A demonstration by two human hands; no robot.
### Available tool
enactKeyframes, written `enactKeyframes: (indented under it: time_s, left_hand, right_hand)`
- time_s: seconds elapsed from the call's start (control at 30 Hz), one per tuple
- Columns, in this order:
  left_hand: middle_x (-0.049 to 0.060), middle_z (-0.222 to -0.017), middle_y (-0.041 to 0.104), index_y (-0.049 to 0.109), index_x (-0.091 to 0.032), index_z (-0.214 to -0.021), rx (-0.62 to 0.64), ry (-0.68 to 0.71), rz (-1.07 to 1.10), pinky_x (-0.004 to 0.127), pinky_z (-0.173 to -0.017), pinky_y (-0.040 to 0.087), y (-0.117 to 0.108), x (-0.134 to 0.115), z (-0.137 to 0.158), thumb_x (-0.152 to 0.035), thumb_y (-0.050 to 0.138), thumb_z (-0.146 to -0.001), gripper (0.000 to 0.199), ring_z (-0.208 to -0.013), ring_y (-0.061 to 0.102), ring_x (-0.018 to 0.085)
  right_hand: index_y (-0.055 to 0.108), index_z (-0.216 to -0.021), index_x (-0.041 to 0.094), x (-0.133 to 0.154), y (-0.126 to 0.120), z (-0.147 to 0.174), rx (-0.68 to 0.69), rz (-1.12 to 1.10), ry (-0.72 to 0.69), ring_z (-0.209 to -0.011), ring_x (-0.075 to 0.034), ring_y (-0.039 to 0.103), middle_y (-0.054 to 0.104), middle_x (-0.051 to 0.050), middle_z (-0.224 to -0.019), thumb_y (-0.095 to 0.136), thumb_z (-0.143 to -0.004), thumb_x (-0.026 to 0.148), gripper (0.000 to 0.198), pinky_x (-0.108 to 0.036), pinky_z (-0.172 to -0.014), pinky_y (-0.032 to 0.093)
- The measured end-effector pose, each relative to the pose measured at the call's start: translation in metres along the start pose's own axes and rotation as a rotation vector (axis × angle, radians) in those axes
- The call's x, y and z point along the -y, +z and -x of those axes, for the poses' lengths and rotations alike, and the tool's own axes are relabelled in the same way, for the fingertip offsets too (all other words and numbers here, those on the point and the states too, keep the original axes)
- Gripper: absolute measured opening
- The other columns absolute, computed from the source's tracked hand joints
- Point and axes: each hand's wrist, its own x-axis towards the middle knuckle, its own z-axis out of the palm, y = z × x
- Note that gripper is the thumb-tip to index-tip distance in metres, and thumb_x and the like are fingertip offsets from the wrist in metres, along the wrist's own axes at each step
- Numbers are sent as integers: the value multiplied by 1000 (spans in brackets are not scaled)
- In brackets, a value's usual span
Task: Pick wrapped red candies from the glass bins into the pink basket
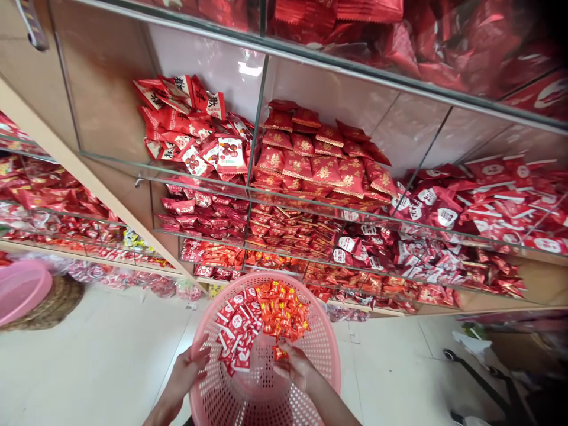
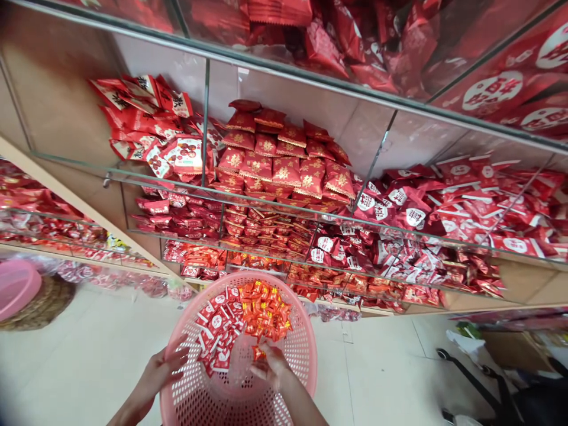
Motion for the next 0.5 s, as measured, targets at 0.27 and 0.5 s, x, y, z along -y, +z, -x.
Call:
enactKeyframes:
  time_s: [0.27,0.5]
  left_hand:
    - [13,-100,62,57,-9,-105,-24,22,-15,28,-63,47,4,0,3,-34,70,-55,58,-78,54,18]
    - [14,-106,62,57,-10,-107,-32,2,-3,28,-63,47,4,0,3,-30,70,-56,56,-79,56,18]
  right_hand:
    - [54,-77,18,-27,30,-20,-17,296,-3,-43,-11,54,59,2,-56,66,-75,25,14,-23,-47,49]
    - [50,-71,19,-39,45,-25,-46,275,-76,-36,-5,42,50,7,-48,66,-74,20,16,-17,-40,37]
